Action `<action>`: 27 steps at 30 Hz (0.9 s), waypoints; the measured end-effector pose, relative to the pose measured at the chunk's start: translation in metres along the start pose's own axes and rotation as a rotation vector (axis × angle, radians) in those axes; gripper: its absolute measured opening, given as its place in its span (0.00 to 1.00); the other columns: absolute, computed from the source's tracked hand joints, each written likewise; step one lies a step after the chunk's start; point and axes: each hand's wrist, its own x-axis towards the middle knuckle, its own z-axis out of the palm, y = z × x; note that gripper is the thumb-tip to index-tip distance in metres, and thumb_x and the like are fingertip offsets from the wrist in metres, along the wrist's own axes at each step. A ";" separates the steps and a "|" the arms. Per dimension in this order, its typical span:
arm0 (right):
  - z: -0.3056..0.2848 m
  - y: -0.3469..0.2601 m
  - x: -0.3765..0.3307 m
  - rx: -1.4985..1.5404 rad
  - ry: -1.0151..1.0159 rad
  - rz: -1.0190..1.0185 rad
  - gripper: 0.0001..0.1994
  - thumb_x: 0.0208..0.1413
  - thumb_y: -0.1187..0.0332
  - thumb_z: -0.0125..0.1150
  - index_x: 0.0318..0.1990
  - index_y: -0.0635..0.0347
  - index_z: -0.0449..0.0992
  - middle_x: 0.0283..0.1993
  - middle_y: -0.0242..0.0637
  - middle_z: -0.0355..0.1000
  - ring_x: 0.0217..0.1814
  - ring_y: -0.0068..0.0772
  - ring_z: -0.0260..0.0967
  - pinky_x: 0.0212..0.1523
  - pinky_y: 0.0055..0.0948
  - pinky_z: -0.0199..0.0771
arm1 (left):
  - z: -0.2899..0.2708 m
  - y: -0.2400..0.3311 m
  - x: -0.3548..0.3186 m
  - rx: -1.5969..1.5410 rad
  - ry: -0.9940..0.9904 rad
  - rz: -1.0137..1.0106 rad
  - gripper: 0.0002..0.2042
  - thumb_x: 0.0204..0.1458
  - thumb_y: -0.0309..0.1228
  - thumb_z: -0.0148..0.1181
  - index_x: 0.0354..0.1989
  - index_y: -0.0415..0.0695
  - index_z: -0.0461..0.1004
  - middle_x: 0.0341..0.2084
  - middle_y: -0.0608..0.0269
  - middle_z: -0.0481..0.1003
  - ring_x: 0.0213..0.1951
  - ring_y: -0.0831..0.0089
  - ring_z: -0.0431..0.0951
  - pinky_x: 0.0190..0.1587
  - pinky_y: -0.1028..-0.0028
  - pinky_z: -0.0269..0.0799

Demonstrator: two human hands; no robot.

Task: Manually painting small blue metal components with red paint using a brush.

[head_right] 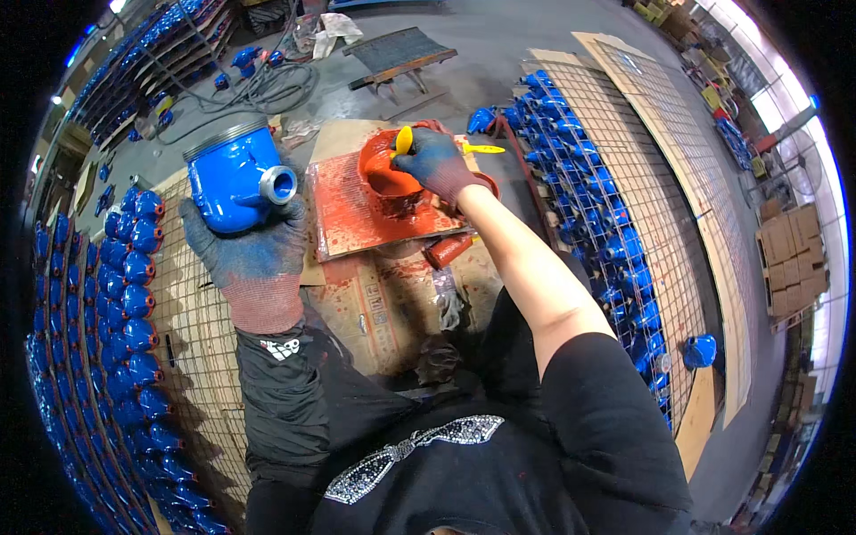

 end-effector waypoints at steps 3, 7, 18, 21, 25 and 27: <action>0.032 0.019 0.019 -0.348 0.002 -0.012 0.12 0.52 0.70 0.64 0.44 0.58 0.77 0.40 0.38 0.79 0.43 0.29 0.76 0.44 0.27 0.73 | -0.001 0.000 0.000 0.124 0.063 0.081 0.38 0.44 0.53 0.66 0.58 0.43 0.62 0.52 0.46 0.68 0.50 0.50 0.72 0.50 0.50 0.74; 0.043 0.034 0.020 -0.354 -0.108 0.087 0.11 0.49 0.70 0.63 0.42 0.59 0.77 0.38 0.39 0.78 0.41 0.33 0.75 0.44 0.29 0.72 | -0.008 0.001 0.005 0.098 0.192 0.116 0.36 0.44 0.55 0.66 0.56 0.44 0.64 0.49 0.51 0.69 0.47 0.53 0.73 0.46 0.54 0.76; -0.023 -0.014 -0.053 0.149 -0.016 0.054 0.07 0.51 0.77 0.61 0.38 0.61 0.77 0.37 0.32 0.76 0.43 0.24 0.74 0.45 0.24 0.73 | -0.024 -0.028 -0.001 0.403 0.294 0.027 0.33 0.49 0.51 0.64 0.56 0.41 0.61 0.48 0.52 0.68 0.45 0.58 0.74 0.36 0.67 0.78; -0.038 -0.044 -0.061 0.317 0.118 -0.024 0.09 0.51 0.79 0.63 0.41 0.63 0.76 0.40 0.34 0.77 0.43 0.22 0.74 0.46 0.23 0.74 | -0.030 -0.051 -0.010 0.768 0.113 -0.013 0.33 0.47 0.44 0.68 0.56 0.39 0.60 0.49 0.53 0.69 0.44 0.60 0.76 0.37 0.67 0.79; -0.070 -0.084 -0.092 0.587 0.288 -0.212 0.15 0.49 0.83 0.65 0.46 0.66 0.75 0.42 0.39 0.76 0.43 0.25 0.75 0.44 0.22 0.76 | -0.043 -0.077 -0.020 1.524 0.112 0.249 0.39 0.34 0.33 0.76 0.57 0.42 0.60 0.50 0.52 0.68 0.49 0.56 0.74 0.47 0.61 0.75; -0.081 -0.099 -0.106 0.557 0.319 -0.266 0.16 0.49 0.82 0.66 0.47 0.66 0.74 0.42 0.38 0.76 0.42 0.24 0.74 0.44 0.21 0.76 | -0.048 -0.081 -0.024 2.163 -0.279 0.683 0.40 0.32 0.33 0.76 0.57 0.43 0.60 0.52 0.48 0.65 0.52 0.51 0.70 0.53 0.58 0.71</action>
